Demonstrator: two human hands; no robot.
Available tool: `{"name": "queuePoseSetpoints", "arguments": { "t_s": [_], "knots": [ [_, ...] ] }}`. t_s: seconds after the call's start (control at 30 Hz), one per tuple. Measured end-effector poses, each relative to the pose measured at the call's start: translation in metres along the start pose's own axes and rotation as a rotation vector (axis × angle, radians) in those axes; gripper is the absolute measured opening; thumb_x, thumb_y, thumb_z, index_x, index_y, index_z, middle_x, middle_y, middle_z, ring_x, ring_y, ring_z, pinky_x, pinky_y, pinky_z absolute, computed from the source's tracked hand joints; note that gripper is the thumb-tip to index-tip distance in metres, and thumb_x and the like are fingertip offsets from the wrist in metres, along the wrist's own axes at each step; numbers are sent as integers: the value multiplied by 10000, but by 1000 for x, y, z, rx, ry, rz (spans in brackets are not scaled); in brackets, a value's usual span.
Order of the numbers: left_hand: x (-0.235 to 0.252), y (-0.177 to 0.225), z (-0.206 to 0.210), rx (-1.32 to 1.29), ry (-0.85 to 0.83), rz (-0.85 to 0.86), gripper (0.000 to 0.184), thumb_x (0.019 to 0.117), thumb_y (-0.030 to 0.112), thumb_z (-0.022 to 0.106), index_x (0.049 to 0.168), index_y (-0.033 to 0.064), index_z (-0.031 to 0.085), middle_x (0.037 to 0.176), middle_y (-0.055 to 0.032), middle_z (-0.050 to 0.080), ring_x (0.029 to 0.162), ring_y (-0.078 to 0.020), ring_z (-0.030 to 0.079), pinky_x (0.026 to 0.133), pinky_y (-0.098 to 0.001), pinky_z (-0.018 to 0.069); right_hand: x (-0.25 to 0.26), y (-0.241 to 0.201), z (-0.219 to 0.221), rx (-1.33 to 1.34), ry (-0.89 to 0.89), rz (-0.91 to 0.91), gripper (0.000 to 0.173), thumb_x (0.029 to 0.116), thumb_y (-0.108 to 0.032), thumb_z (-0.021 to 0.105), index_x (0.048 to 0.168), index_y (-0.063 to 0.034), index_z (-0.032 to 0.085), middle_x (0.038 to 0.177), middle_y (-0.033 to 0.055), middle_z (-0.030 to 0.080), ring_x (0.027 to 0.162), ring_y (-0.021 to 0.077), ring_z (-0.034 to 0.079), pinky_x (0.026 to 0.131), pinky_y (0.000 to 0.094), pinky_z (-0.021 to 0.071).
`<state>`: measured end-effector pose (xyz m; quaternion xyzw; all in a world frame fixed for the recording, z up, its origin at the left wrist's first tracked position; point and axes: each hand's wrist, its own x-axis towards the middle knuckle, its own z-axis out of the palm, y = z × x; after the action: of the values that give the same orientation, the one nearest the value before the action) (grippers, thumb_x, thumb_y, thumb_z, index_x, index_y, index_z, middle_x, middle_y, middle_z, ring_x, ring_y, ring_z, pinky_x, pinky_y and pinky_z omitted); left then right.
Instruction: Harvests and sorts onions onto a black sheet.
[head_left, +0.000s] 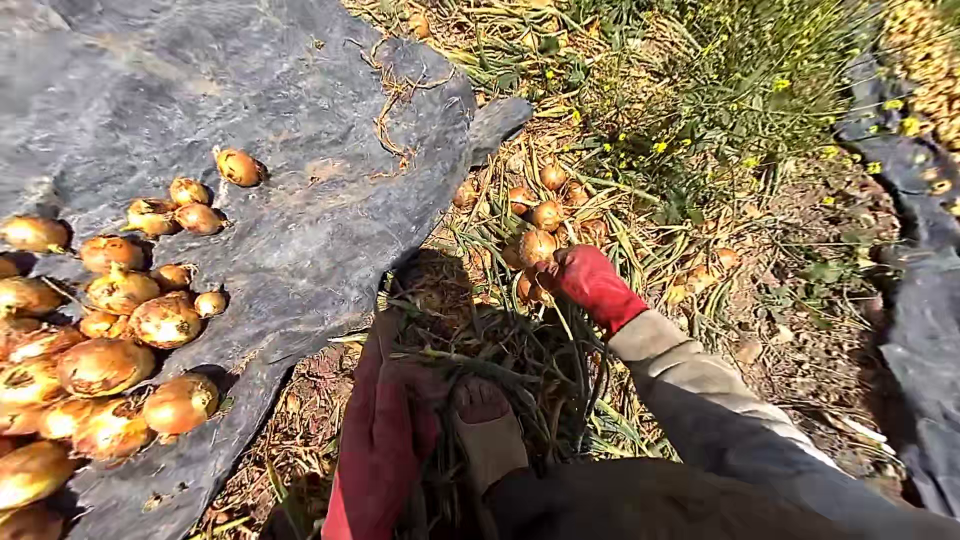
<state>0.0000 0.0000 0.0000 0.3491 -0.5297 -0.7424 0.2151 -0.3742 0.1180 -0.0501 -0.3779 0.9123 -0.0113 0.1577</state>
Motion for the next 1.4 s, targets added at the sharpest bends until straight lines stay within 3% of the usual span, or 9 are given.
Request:
{"name": "queuePoseSetpoints", "arguments": {
  "t_s": [0.13,0.3,0.57,0.7,0.87,0.93,1.17,1.3,1.4],
  "knots": [
    [9,-19,19,75,-152,-77,689,1080,550,262,1631,145,181,875,-39,659,606,-171,621,500,-331,569,-68,-53,-23,757,-213,-399,375,1014,-435,556,819,-161,723,713,-49,667,631,48,591,580,276,490],
    [4,-17,27,-65,-118,36,586,1077,547,269,1510,216,484,797,-101,650,471,-187,542,378,-326,490,-114,-96,-49,997,-873,-407,373,1030,-394,552,962,-52,685,847,32,741,775,113,717,728,304,615],
    [-3,-17,30,226,142,178,462,1083,348,405,1419,49,511,612,-2,569,440,-144,547,379,-333,508,-135,-121,-44,257,450,-872,316,915,-353,690,703,-125,637,765,53,681,660,210,676,505,414,532],
    [-15,-30,40,339,167,341,854,826,637,740,1255,-81,566,1058,-41,702,950,-31,675,861,-258,590,-137,-128,-37,90,226,-989,146,903,-282,704,992,-168,715,1031,57,742,971,288,714,808,524,581],
    [3,-44,45,267,224,472,489,957,344,688,1176,-89,621,982,-9,685,883,37,634,832,-163,539,-120,-148,-21,-36,-542,-661,157,991,-182,619,1070,-49,646,896,178,663,847,407,678,670,611,538],
    [13,-47,30,375,132,405,527,952,356,686,1223,-93,633,1084,-83,720,951,-39,676,898,-239,564,-108,-153,-28,-31,-521,-539,196,991,-183,631,1173,-124,668,961,147,687,889,384,687,668,602,548],
    [36,2,-28,-198,268,176,462,1120,364,247,1402,109,509,623,16,626,435,-93,570,392,-245,507,20,-112,-38,-143,-176,-19,204,998,-160,582,1127,-40,685,1109,224,691,1028,440,681,786,647,553],
    [35,20,-65,-682,335,53,460,1096,490,284,1385,200,493,1019,-87,740,614,-150,689,490,-269,574,118,-22,-23,-133,-55,418,407,911,-341,702,1052,41,694,1111,296,683,1053,496,665,811,722,521],
    [32,20,-36,-642,331,-133,435,1120,406,186,1274,182,524,982,-36,710,590,-104,658,464,-241,554,138,26,-17,-121,-95,406,413,901,-471,702,1023,-79,746,1093,229,721,1056,446,683,849,719,520]
  ]
}}
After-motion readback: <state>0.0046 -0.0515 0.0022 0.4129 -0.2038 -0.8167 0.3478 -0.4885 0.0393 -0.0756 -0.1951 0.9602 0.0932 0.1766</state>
